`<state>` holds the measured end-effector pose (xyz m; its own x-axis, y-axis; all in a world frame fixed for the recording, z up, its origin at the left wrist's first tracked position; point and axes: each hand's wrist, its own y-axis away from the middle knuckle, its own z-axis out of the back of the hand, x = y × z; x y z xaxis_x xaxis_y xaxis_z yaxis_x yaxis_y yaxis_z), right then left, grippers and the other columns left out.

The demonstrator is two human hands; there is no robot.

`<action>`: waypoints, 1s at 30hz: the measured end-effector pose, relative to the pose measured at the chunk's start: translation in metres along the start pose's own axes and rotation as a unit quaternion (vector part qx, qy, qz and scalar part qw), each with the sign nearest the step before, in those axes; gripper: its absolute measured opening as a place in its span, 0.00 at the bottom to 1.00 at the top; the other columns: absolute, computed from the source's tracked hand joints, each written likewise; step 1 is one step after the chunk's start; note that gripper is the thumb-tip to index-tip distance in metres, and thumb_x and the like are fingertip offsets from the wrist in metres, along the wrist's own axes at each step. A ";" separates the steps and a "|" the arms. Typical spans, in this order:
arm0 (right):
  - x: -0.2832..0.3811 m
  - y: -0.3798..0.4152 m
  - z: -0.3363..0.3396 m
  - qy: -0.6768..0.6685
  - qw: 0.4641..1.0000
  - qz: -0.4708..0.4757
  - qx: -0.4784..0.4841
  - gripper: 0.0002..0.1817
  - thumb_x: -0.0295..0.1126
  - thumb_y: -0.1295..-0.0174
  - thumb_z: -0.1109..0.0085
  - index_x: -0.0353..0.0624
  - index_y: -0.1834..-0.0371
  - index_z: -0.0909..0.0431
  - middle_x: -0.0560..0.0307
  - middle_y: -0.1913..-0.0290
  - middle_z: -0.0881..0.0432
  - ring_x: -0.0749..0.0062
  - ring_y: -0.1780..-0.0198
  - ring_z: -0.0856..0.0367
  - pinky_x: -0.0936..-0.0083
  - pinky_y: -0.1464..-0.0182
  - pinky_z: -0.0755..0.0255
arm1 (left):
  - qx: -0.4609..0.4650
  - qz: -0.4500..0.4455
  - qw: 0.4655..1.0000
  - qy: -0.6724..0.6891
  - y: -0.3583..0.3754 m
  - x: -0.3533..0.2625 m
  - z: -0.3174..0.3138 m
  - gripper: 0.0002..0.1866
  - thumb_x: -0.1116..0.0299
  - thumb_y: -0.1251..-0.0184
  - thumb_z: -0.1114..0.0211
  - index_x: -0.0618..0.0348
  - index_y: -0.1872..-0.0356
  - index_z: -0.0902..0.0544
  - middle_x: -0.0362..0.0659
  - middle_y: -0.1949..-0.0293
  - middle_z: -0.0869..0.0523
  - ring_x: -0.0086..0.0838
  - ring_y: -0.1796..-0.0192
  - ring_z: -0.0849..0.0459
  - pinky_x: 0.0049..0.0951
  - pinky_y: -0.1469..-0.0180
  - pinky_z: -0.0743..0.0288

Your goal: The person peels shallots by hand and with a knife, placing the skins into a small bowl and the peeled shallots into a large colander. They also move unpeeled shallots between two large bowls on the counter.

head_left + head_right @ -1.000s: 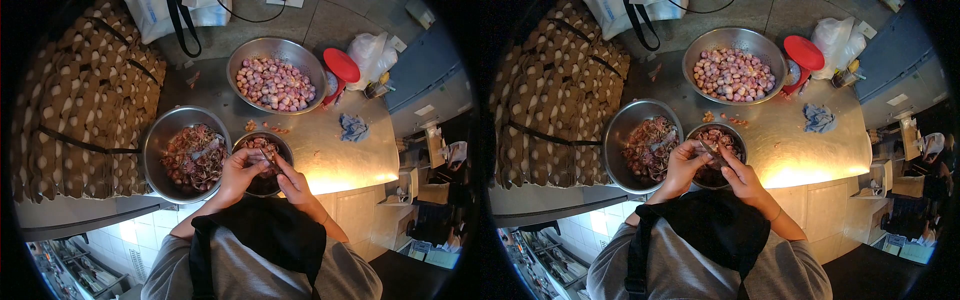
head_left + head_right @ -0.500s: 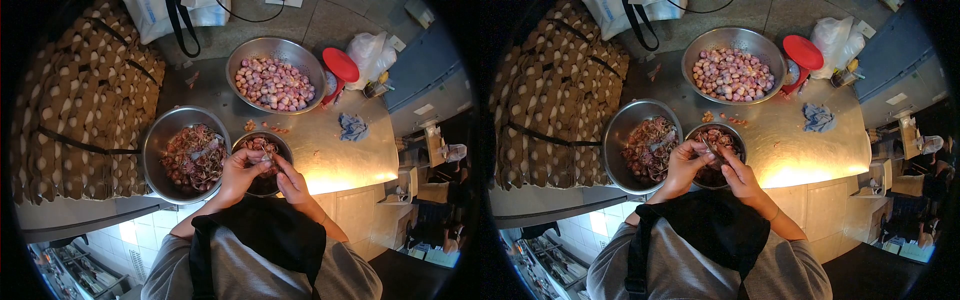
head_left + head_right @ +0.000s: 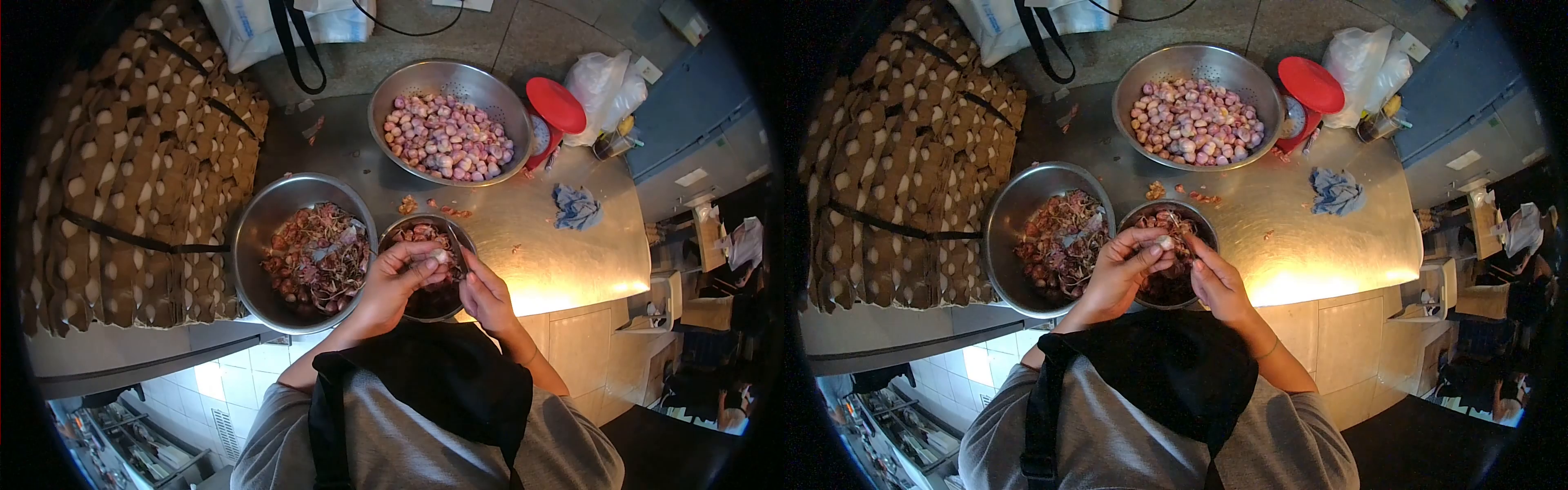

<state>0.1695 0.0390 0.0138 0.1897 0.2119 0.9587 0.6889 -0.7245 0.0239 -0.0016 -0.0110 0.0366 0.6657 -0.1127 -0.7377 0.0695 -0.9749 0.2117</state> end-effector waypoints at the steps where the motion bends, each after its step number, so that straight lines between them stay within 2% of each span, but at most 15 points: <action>1: 0.000 0.001 0.000 -0.026 1.000 -0.007 0.011 0.24 0.35 0.33 0.61 0.41 0.35 0.47 0.68 0.83 0.41 0.86 0.84 0.44 0.89 0.82 0.49 | -0.002 -0.001 1.000 0.000 -0.001 0.001 0.001 0.11 0.77 0.39 0.44 0.63 0.55 0.25 0.44 0.59 0.20 0.26 0.58 0.20 0.25 0.53 0.25; 3: 0.002 0.002 -0.001 -0.077 0.996 -0.020 0.032 0.24 0.36 0.33 0.61 0.41 0.35 0.47 0.67 0.85 0.41 0.85 0.85 0.43 0.88 0.82 0.47 | -0.006 -0.002 1.000 0.001 -0.002 0.003 0.002 0.11 0.78 0.39 0.45 0.63 0.54 0.25 0.44 0.59 0.20 0.26 0.57 0.21 0.25 0.53 0.25; 12: -0.005 0.002 -0.003 -0.012 1.000 -0.013 0.003 0.24 0.37 0.33 0.61 0.42 0.35 0.45 0.66 0.85 0.41 0.83 0.86 0.43 0.88 0.83 0.48 | -0.013 0.001 1.000 0.013 -0.002 0.008 0.003 0.12 0.78 0.39 0.44 0.65 0.54 0.26 0.46 0.58 0.21 0.29 0.59 0.19 0.26 0.53 0.24; 18: -0.003 0.002 0.001 -0.169 0.982 -0.070 0.039 0.23 0.39 0.33 0.62 0.48 0.35 0.45 0.65 0.87 0.41 0.83 0.87 0.45 0.87 0.84 0.48 | -0.007 -0.002 1.000 0.024 -0.001 0.004 -0.003 0.14 0.76 0.38 0.44 0.65 0.51 0.27 0.45 0.57 0.21 0.28 0.57 0.21 0.27 0.52 0.24; 21: -0.001 0.001 0.000 -0.185 0.979 -0.068 0.057 0.23 0.40 0.33 0.62 0.51 0.35 0.45 0.64 0.87 0.41 0.83 0.87 0.45 0.87 0.84 0.48 | -0.013 0.017 0.999 0.049 -0.001 0.000 -0.004 0.14 0.75 0.38 0.44 0.65 0.51 0.27 0.44 0.56 0.21 0.27 0.56 0.21 0.27 0.52 0.25; 24: 0.002 0.000 -0.001 -0.151 0.983 -0.082 0.065 0.23 0.40 0.33 0.62 0.53 0.35 0.45 0.64 0.87 0.41 0.83 0.88 0.45 0.87 0.85 0.48 | -0.008 -0.015 1.000 0.008 -0.001 0.004 -0.003 0.14 0.75 0.38 0.44 0.64 0.51 0.26 0.44 0.56 0.21 0.26 0.56 0.21 0.27 0.52 0.25; 30: 0.011 -0.004 0.010 -0.162 0.984 -0.078 -0.008 0.23 0.40 0.33 0.62 0.50 0.35 0.46 0.65 0.88 0.42 0.84 0.88 0.46 0.88 0.86 0.50 | 0.002 0.005 1.000 -0.012 -0.002 0.003 0.001 0.15 0.77 0.39 0.44 0.62 0.50 0.27 0.44 0.53 0.23 0.27 0.55 0.22 0.27 0.51 0.26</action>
<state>0.1762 0.0507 0.0209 0.2983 0.5168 0.8025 0.7158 -0.6773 0.1700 -0.0006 -0.0097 0.0330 0.6478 -0.1269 -0.7511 0.0600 -0.9745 0.2164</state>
